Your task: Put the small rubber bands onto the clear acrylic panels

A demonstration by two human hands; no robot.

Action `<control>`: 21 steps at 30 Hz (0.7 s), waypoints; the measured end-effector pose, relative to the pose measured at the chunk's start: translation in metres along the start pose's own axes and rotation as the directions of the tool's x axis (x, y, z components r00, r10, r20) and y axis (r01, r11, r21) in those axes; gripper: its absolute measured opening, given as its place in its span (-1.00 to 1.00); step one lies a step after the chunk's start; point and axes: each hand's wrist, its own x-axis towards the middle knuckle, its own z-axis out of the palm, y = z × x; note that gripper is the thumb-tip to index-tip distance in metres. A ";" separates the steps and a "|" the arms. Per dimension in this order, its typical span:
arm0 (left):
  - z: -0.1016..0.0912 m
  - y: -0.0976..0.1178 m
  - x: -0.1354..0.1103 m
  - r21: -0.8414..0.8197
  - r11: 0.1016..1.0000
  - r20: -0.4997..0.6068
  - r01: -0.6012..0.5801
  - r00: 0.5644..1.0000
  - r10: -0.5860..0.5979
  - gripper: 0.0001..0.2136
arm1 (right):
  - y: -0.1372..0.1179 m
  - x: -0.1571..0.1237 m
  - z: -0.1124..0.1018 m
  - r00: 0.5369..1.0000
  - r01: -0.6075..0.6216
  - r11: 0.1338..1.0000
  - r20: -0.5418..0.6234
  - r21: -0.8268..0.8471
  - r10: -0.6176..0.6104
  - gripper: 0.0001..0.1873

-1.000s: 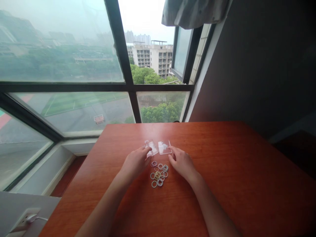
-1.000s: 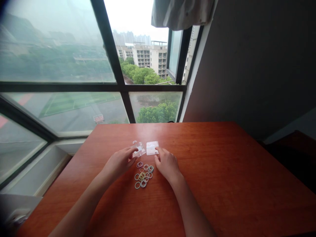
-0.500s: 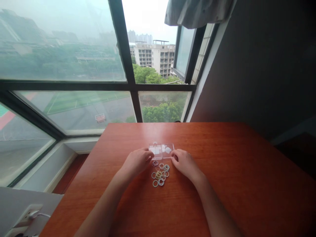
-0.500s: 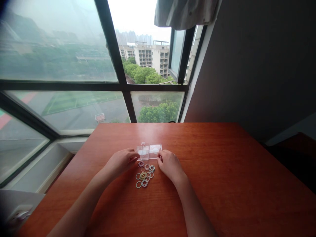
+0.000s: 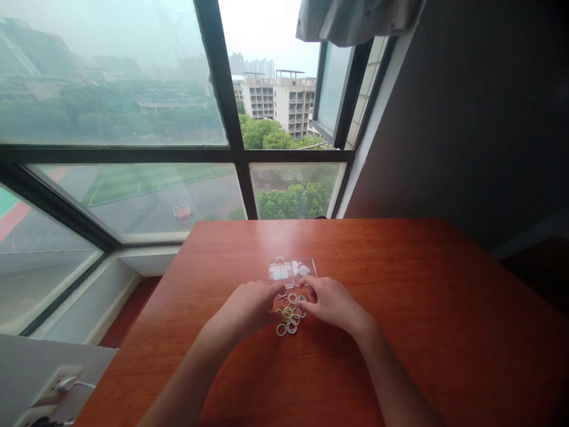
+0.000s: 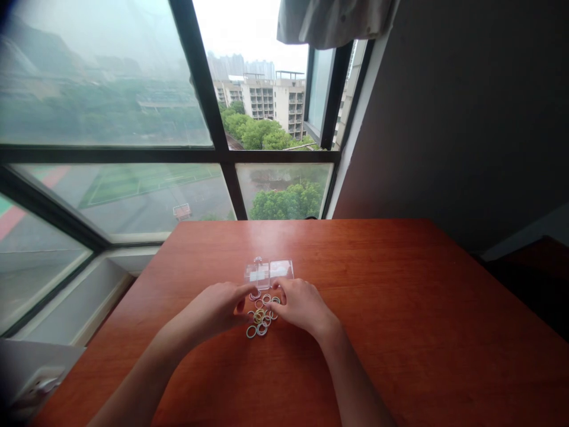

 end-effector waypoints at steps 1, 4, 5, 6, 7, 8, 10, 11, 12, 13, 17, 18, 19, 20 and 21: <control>0.001 0.003 -0.001 -0.011 1.000 0.033 -0.002 0.999 0.002 -0.71 | -0.003 -0.001 0.001 0.999 0.012 1.000 0.038 -0.009 -0.011 -0.64; 0.007 0.009 -0.001 -0.028 1.000 0.093 -0.004 0.996 0.006 -0.60 | -0.007 -0.004 0.005 0.996 0.019 0.996 0.085 -0.089 -0.011 -0.53; 0.009 0.009 0.000 -0.031 0.999 0.097 -0.010 0.995 0.013 -0.62 | -0.007 -0.003 0.006 0.996 0.022 0.994 0.089 -0.109 -0.012 -0.54; 0.011 0.010 0.001 -0.035 0.999 0.092 -0.022 0.995 0.025 -0.64 | -0.006 -0.003 0.006 0.996 0.028 0.993 0.092 -0.118 -0.017 -0.56; 0.012 0.010 0.002 -0.042 0.998 0.084 -0.037 0.996 0.040 -0.67 | -0.005 -0.003 0.006 0.995 0.034 0.992 0.095 -0.118 -0.023 -0.59; 0.014 0.009 0.004 -0.049 0.997 0.075 -0.054 0.995 0.058 -0.70 | -0.004 -0.003 0.006 0.995 0.039 0.993 0.096 -0.112 -0.028 -0.63; 0.018 0.008 0.006 -0.062 0.995 0.062 -0.084 0.994 0.088 -0.75 | -0.003 -0.002 0.005 0.995 0.043 0.995 0.091 -0.094 -0.034 -0.71; 0.019 0.007 0.007 -0.064 0.994 0.056 -0.093 0.994 0.097 -0.77 | -0.002 -0.002 0.005 0.996 0.043 0.995 0.086 -0.086 -0.036 -0.75; 0.021 0.006 0.008 -0.063 0.993 0.049 -0.099 0.994 0.102 -0.78 | -0.002 -0.002 0.004 0.996 0.042 0.996 0.080 -0.077 -0.036 -0.78; 0.022 0.006 0.009 -0.062 0.993 0.041 -0.104 0.993 0.107 -0.79 | -0.002 -0.002 0.004 0.997 0.043 0.997 0.074 -0.067 -0.038 -0.81; 0.024 0.005 0.012 -0.052 0.990 0.004 -0.132 0.991 0.133 -0.79 | -0.002 -0.001 0.004 0.997 0.041 0.999 0.064 -0.032 -0.039 -0.81; 0.024 0.006 0.012 -0.050 0.989 -0.005 -0.140 0.990 0.140 -0.79 | -0.002 -0.001 0.004 0.997 0.040 0.999 0.062 -0.024 -0.039 -0.81; 0.025 0.006 0.013 -0.051 0.988 -0.012 -0.145 0.989 0.145 -0.80 | -0.002 -0.001 0.004 0.997 0.042 0.999 0.059 -0.017 -0.041 -0.82; 0.025 0.006 0.013 -0.054 0.987 -0.019 -0.149 0.989 0.148 -0.81 | -0.001 -0.001 0.004 0.997 0.046 0.999 0.056 -0.008 -0.045 -0.82; 0.025 0.006 0.013 -0.059 0.987 -0.026 -0.152 0.988 0.151 -0.81 | 0.000 -0.001 0.003 0.997 0.052 0.999 0.052 0.003 -0.052 -0.82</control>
